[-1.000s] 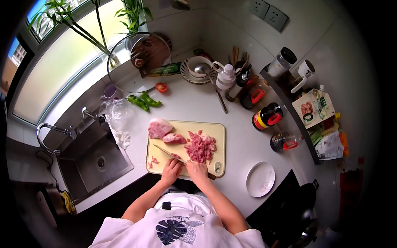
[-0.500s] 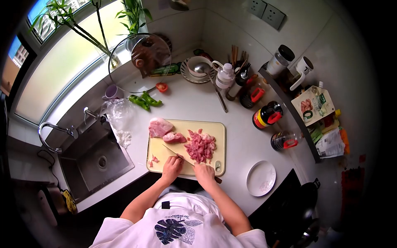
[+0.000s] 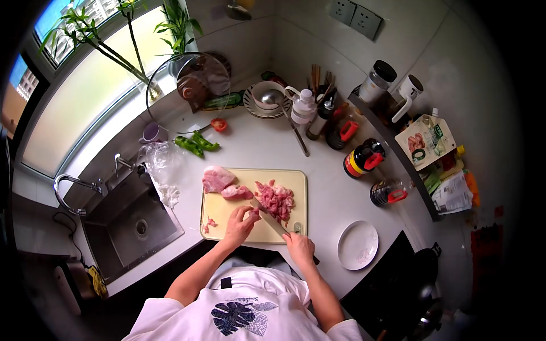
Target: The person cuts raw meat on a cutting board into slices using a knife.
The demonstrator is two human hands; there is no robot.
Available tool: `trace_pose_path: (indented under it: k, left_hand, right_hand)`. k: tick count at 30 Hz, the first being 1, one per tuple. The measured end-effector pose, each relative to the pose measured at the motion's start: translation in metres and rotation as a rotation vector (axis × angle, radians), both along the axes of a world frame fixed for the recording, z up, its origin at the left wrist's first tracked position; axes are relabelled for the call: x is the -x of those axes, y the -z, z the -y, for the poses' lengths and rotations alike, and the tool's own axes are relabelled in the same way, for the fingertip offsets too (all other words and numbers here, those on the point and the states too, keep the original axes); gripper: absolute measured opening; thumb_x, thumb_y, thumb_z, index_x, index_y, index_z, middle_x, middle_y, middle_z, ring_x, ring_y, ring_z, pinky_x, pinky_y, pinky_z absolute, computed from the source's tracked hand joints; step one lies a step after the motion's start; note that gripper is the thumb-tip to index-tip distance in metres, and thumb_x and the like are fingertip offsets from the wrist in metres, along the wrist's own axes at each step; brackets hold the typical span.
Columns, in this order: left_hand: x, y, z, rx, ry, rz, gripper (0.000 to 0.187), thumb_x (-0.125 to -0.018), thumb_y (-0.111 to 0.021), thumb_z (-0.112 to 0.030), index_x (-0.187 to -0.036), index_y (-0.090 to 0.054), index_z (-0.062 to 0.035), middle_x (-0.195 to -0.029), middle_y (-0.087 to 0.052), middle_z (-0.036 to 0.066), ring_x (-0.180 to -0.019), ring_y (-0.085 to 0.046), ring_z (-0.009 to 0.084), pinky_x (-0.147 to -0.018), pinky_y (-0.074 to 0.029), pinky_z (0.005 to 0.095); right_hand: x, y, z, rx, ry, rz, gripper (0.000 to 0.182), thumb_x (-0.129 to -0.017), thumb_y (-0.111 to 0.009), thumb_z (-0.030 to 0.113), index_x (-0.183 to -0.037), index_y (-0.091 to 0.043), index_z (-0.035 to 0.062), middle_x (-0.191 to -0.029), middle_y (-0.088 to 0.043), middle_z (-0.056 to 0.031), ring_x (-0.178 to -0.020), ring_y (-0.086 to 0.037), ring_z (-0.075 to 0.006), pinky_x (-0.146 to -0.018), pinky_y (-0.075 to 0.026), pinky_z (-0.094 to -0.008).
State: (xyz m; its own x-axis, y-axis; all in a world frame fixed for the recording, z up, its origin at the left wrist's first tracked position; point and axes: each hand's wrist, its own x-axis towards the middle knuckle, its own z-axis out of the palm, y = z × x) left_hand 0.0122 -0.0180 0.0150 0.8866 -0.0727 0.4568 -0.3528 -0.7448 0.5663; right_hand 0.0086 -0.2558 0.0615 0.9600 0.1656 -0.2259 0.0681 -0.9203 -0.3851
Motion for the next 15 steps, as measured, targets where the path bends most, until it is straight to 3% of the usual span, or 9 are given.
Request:
trace_pose_path:
  k: [2, 9, 15]
  left_hand:
    - [0.017, 0.027, -0.015, -0.096, 0.076, -0.134, 0.045, -0.074, -0.068, -0.003, -0.117, -0.065, -0.014, -0.123, -0.058, 0.009, -0.116, -0.054, 0.0331, -0.097, -0.045, 0.0464]
    - [0.044, 0.012, -0.022, -0.066, 0.044, -0.136, 0.048, -0.073, -0.068, -0.002, -0.12, -0.064, -0.0119, -0.126, -0.059, 0.01, -0.115, -0.055, 0.0338, -0.095, -0.047, 0.0452]
    - [0.024, 0.029, -0.005, -0.053, 0.078, -0.107, 0.043, -0.078, -0.067, -0.005, -0.121, -0.061, -0.0014, -0.125, -0.059, 0.011, -0.115, -0.055, 0.0292, -0.096, -0.049, 0.039]
  right_hand:
    - [0.004, -0.005, -0.004, -0.01, 0.007, -0.003, 0.031, -0.094, -0.062, 0.037, -0.085, -0.069, 0.0077, -0.075, -0.068, -0.0171, -0.071, -0.067, -0.0398, -0.063, -0.052, -0.0501]
    - [0.011, -0.033, -0.014, -0.11, 0.003, 0.104, 0.027, -0.095, -0.061, 0.033, -0.086, -0.066, 0.0077, -0.076, -0.067, -0.0153, -0.07, -0.066, -0.0383, -0.062, -0.051, -0.0496]
    - [0.008, -0.02, -0.031, -0.053, -0.127, 0.129, 0.024, -0.096, -0.059, 0.031, -0.089, -0.064, 0.0078, -0.075, -0.066, -0.0158, -0.069, -0.067, -0.0386, -0.062, -0.051, -0.0501]
